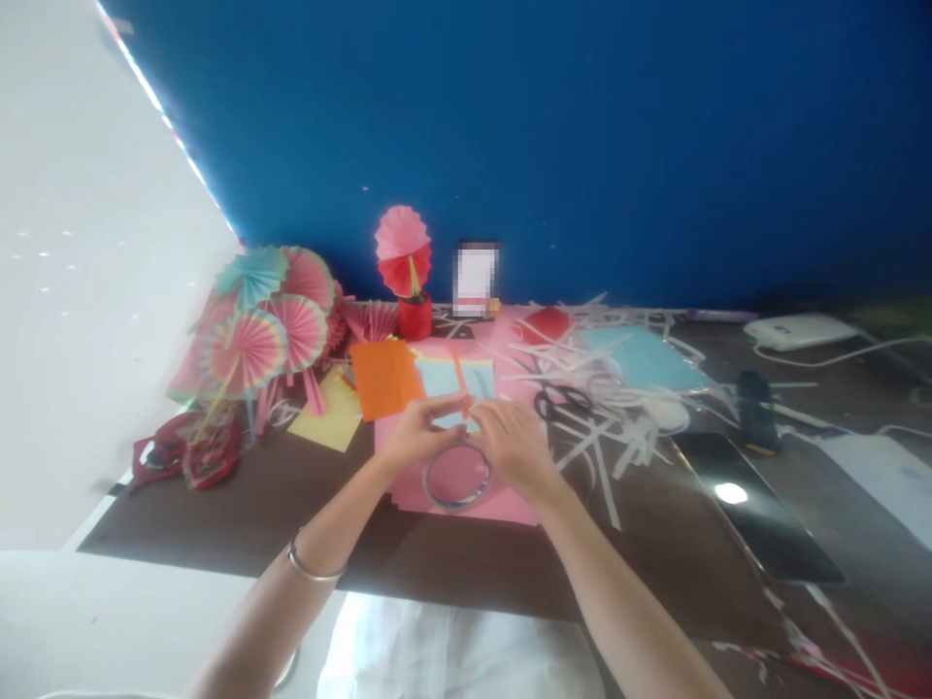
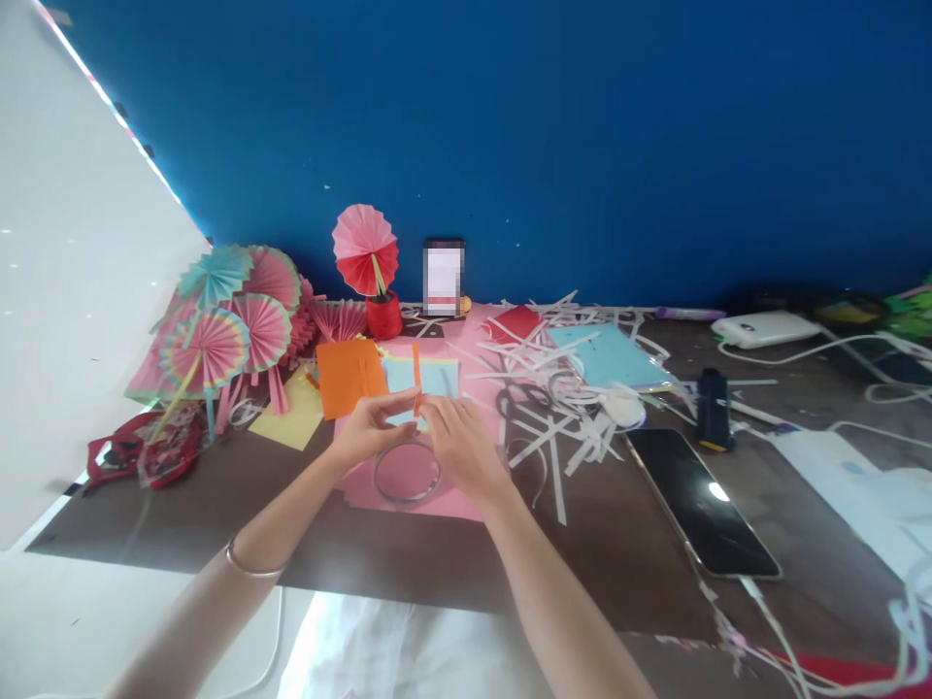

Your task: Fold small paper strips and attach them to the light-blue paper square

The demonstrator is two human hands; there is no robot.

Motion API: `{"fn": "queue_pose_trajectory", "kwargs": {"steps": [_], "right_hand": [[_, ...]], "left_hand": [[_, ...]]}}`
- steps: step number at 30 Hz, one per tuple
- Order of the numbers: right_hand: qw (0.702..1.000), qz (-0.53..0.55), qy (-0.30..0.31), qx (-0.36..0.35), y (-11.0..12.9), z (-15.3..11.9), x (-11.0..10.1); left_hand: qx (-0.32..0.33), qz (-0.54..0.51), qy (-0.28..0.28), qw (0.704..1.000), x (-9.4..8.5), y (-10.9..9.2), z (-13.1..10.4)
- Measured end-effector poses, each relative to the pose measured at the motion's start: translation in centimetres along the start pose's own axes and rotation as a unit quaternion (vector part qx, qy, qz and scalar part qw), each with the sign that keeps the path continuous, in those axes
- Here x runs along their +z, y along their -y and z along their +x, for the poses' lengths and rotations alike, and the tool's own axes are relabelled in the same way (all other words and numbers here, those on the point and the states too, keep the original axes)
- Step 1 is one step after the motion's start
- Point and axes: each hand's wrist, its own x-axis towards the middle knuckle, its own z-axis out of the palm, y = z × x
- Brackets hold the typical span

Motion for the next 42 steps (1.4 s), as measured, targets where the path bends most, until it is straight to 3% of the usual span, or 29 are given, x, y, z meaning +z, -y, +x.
{"fn": "queue_pose_trajectory", "kwargs": {"steps": [4,7,10,14,17,22,30,35,42], "right_hand": [[0.997,0.068,-0.022,0.036,0.1,0.2,0.0],[0.973,0.175,-0.03,0.151,0.5,0.6,-0.2],[0.913,0.303,0.023,0.273,0.9,0.9,-0.2],[0.809,0.463,0.114,0.343,1.0,0.9,0.3],[0.777,0.48,0.143,0.382,0.9,0.8,0.4],[0.778,0.479,0.137,0.383,1.2,0.9,0.2],[0.768,0.489,0.146,0.386,1.3,0.9,0.4],[0.796,0.462,0.126,0.37,1.3,1.2,0.1],[0.824,0.436,0.108,0.345,1.6,1.2,-0.1]], "left_hand": [[0.006,0.007,0.012,1.0,-0.1,0.4,0.1],[0.024,-0.001,0.015,1.0,-0.1,0.6,0.1],[0.051,0.017,0.002,0.999,0.1,0.4,0.2],[0.047,0.007,-0.018,0.999,0.3,0.0,0.3],[0.025,-0.073,-0.022,0.997,0.1,0.1,0.5],[-0.008,-0.215,-0.036,0.976,-0.2,0.2,0.8],[-0.038,-0.261,-0.133,0.956,0.0,0.4,1.2],[-0.08,-0.29,-0.148,0.942,-0.1,0.7,1.5],[-0.079,-0.294,-0.154,0.94,0.0,0.4,1.5]]}}
